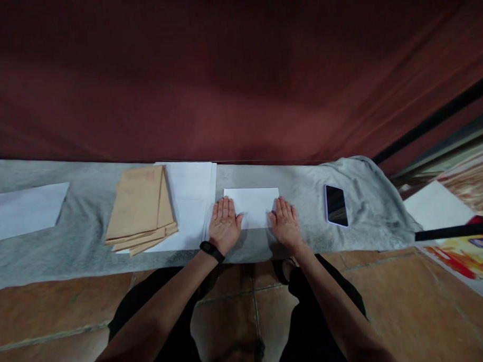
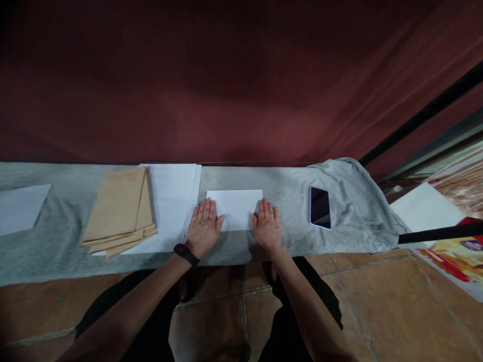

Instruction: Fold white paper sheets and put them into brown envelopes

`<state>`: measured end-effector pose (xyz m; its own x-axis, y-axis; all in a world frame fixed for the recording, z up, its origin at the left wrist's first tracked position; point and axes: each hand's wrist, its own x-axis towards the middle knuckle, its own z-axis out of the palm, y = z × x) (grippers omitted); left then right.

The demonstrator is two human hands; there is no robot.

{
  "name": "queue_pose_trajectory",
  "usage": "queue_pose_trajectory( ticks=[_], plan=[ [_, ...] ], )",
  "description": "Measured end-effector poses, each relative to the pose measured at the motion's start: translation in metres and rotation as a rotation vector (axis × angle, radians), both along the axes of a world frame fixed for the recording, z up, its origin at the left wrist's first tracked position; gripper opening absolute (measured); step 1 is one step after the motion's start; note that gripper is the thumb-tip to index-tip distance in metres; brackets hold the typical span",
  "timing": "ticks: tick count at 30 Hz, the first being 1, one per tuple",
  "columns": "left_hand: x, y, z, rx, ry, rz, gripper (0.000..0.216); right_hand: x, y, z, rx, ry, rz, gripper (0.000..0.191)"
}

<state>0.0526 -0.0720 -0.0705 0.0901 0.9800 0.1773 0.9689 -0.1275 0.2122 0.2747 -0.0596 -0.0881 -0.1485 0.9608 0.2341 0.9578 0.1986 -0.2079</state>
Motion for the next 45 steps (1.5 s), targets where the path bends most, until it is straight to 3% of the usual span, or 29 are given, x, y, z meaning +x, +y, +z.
queue_pose_trajectory(
  ticks=[3,7,13,20,26,39,45],
  plan=[
    [0.012,0.013,0.006,-0.032,0.000,-0.050,0.061,-0.013,0.007,0.010,-0.027,0.034,0.012,0.058],
    [0.034,0.025,0.007,-0.084,-0.005,-0.146,0.057,-0.039,0.018,0.020,-0.118,0.077,0.133,0.057],
    [0.039,0.036,0.002,-0.119,0.006,-0.140,0.057,-0.058,0.029,0.016,-0.151,0.062,0.138,0.056],
    [0.023,0.047,0.002,-0.083,0.000,-0.085,0.055,-0.053,0.039,0.010,-0.070,0.005,0.105,0.051],
    [0.017,0.050,-0.003,-0.072,0.010,-0.040,0.066,-0.045,0.043,0.006,-0.008,0.020,0.089,0.052],
    [-0.002,0.035,-0.011,-0.016,-0.002,0.025,0.076,-0.016,0.034,-0.003,0.034,0.031,0.020,0.063],
    [-0.007,0.029,-0.017,0.029,-0.065,0.060,0.069,-0.001,0.024,-0.004,0.011,0.033,-0.038,0.069]
  ],
)
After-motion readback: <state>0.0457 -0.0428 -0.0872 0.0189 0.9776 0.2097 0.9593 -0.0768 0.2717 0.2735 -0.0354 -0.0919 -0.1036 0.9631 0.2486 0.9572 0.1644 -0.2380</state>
